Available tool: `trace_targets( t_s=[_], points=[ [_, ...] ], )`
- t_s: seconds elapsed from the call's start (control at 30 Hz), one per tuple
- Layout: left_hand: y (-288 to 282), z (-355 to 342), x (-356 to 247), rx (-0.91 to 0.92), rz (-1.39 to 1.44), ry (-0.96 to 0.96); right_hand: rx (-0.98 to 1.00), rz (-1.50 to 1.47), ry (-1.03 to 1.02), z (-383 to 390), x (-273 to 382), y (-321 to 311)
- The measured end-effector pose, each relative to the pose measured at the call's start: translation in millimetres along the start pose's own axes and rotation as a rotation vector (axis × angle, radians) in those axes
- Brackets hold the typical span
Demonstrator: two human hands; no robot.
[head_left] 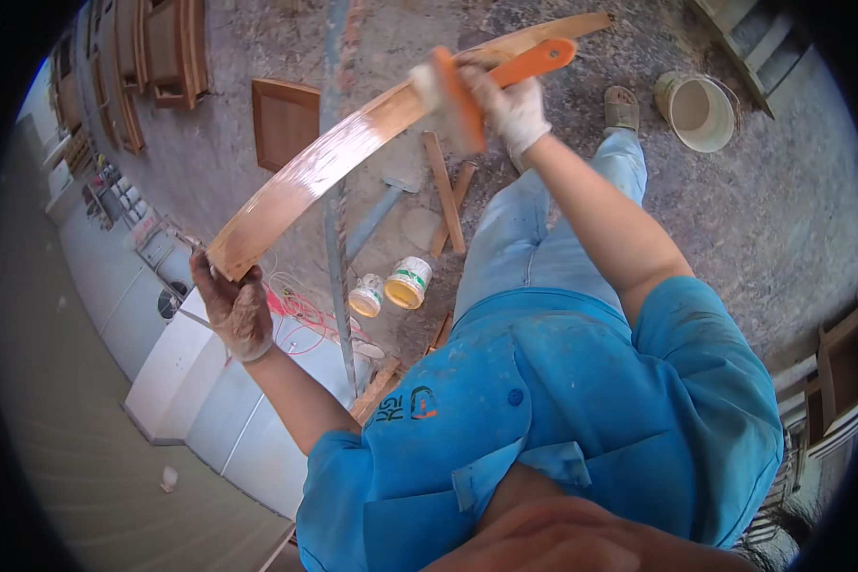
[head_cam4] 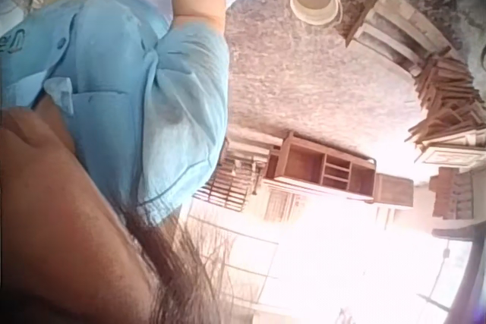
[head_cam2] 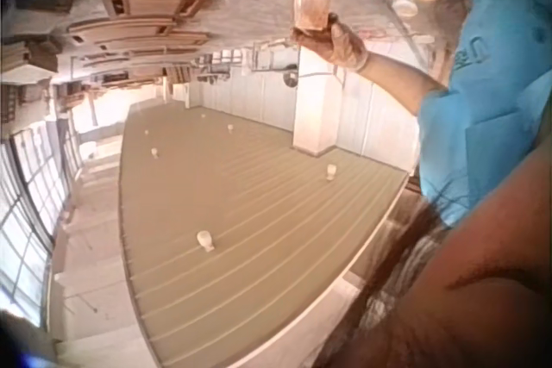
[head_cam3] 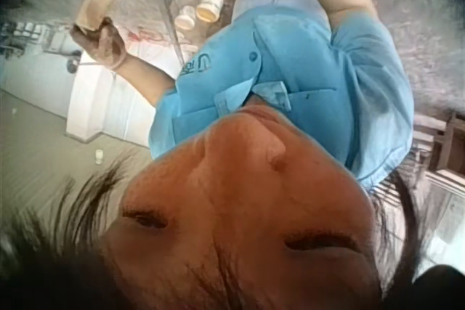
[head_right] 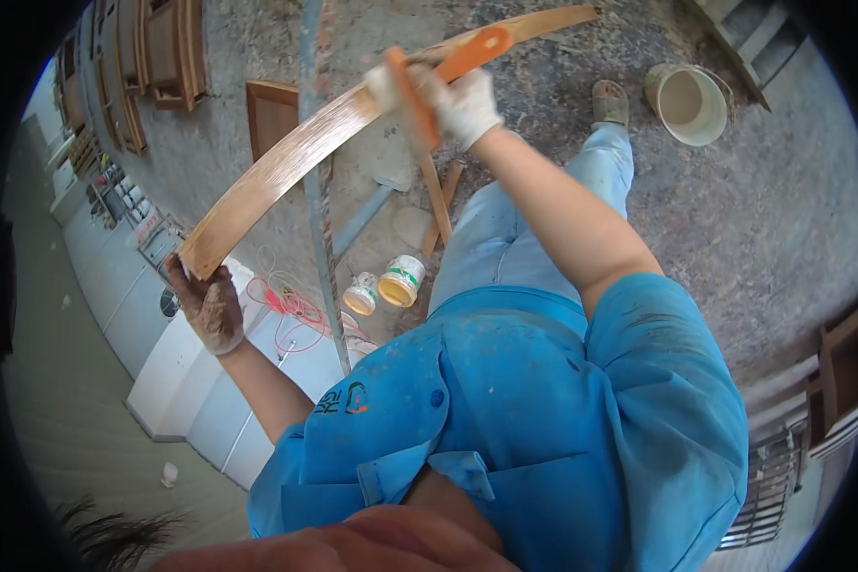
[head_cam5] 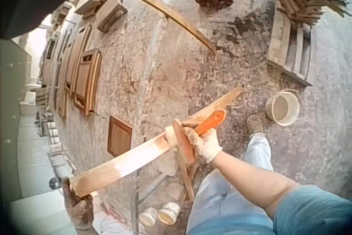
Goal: Applying varnish to curved wooden components using a brush.
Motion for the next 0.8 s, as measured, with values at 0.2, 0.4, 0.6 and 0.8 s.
trace_targets(
  t_s=[0.2, 0.4, 0.6, 0.8],
  points=[
    [9, -12, 3, -0.018, -0.171, -0.012, -0.108, 0.566, 0.056, -90, -119, -89],
    [28, -21, -26, -0.033, -0.381, 0.081, -0.331, 0.522, 0.111, -99, -128, -211],
    [33, -49, -65, -0.084, -0.404, 0.046, -0.853, 0.663, 0.298, -30, -175, -441],
    [74, -70, -65, -0.023, -0.554, 0.075, -0.602, 1.219, 0.448, -63, -295, -554]
  ],
)
Point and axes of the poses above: each hand's wrist, its own z-axis away from the middle knuckle, its own y-axis out of the palm, x = y × z, the point moved 10 cm from there along -z, towards the middle knuckle, and after that the axes turned 7 degrees about -x, right-handed, at the moved point
